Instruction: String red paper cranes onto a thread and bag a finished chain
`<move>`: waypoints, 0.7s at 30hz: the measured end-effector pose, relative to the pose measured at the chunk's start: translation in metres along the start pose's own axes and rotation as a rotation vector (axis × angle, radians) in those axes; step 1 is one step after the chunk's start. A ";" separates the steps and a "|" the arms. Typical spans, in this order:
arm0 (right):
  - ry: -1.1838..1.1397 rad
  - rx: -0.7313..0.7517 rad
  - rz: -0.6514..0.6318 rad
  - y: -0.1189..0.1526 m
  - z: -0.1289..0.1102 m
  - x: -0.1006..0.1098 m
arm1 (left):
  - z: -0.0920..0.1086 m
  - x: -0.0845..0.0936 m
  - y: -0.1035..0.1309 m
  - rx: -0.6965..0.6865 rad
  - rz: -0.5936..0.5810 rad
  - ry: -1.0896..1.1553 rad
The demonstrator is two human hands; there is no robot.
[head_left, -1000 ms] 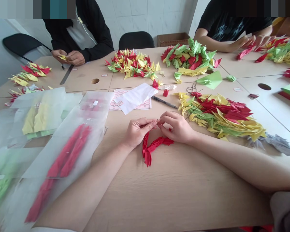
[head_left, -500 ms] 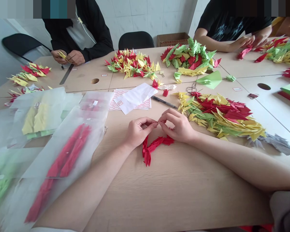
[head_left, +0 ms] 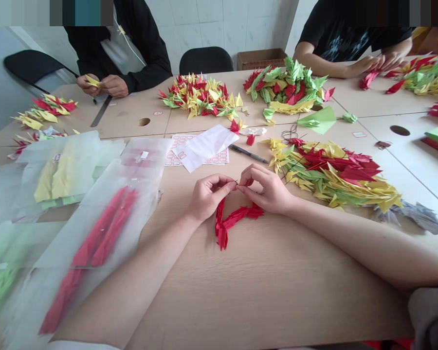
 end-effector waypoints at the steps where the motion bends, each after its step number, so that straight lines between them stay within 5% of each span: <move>1: 0.003 0.010 0.001 0.000 -0.002 0.000 | 0.000 0.000 0.000 0.004 -0.007 -0.002; 10: 0.153 0.127 0.075 0.005 -0.008 0.005 | 0.000 0.000 0.000 0.027 -0.022 0.023; 21: 0.248 0.096 0.122 0.006 -0.004 0.006 | -0.001 0.001 0.000 0.035 0.019 -0.004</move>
Point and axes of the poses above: each hand's wrist, its own y-axis away from the middle knuckle, its own x-axis out of the back of the hand, z = x × y, the point moved 8 cm from there along -y, towards the middle knuckle, and after that the axes turned 3 degrees about -y, right-handed, at the moved point
